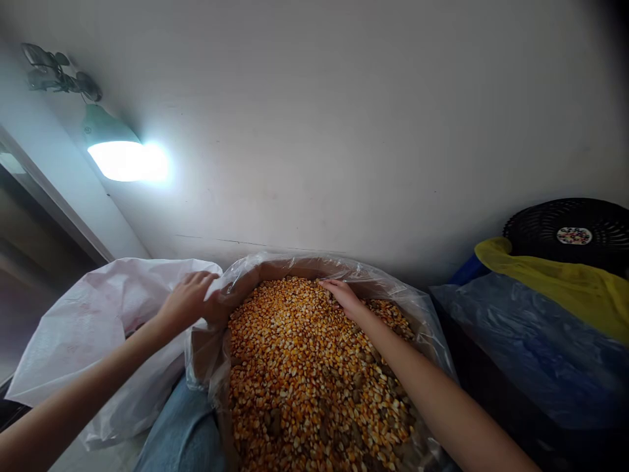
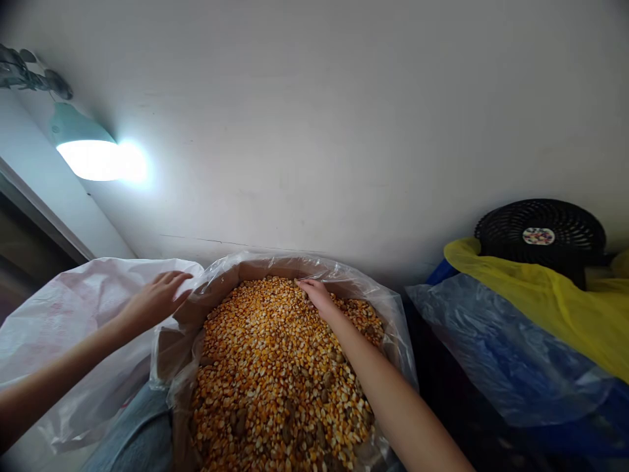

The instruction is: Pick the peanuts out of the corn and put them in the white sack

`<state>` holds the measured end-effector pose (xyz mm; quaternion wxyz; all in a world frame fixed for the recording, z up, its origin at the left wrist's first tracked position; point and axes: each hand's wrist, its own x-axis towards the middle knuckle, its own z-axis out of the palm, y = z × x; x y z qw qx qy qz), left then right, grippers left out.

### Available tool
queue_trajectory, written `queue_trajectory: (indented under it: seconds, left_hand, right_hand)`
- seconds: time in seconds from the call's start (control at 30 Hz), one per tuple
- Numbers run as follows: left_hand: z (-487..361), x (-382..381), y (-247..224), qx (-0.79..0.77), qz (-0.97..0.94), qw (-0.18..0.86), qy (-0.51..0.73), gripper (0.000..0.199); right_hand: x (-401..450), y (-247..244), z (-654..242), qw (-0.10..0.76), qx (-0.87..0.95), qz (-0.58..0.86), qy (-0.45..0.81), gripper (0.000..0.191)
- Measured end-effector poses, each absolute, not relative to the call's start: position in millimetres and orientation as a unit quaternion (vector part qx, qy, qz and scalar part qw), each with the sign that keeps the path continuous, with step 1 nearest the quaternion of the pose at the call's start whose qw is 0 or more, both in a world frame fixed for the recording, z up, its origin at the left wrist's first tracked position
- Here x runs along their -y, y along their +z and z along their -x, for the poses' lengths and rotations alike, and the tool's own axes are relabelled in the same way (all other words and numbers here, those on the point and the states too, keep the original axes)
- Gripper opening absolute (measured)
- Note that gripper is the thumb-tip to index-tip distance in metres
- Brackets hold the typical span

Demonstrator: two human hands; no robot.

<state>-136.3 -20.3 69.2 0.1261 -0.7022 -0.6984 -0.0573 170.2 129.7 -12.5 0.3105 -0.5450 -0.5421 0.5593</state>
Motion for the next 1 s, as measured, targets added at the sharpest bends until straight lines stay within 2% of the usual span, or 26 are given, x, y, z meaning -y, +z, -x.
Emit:
queue_trajectory:
  seconds: [0.13, 0.3, 0.5, 0.6, 0.83, 1.0]
  left_hand:
    - [46.0, -2.7, 65.5, 0.586, 0.806, 0.063, -0.054, 0.032]
    - [-46.4, -30.1, 29.3, 0.437, 0.899, 0.012, -0.001, 0.029]
    - [-118.0, -55.2, -9.7, 0.325, 0.945, 0.018, -0.015, 0.042]
    - [-134.3, -56.5, -25.8, 0.298, 0.954, 0.013, -0.032, 0.048]
    - [-129.7, -49.0, -38.8, 0.296, 0.955, 0.005, -0.029, 0.036]
    - [-113.5, -53.1, -30.4, 0.305, 0.946, -0.1, -0.045, 0.033]
  right_hand:
    - [-131.4, -9.3, -171.0, 0.309, 0.53, 0.553, 0.564, 0.034]
    - [-136.3, -5.1, -170.8, 0.349, 0.526, 0.518, 0.577, 0.03]
    - [-141.6, 6.4, -174.6, 0.386, 0.501, 0.486, 0.603, 0.021]
    - [-142.5, 12.7, -177.4, 0.388, 0.494, 0.47, 0.62, 0.018]
    - [-144.1, 15.9, -182.5, 0.409, 0.484, 0.464, 0.619, 0.015]
    - [-142.9, 14.4, -182.4, 0.4, 0.487, 0.466, 0.621, 0.014]
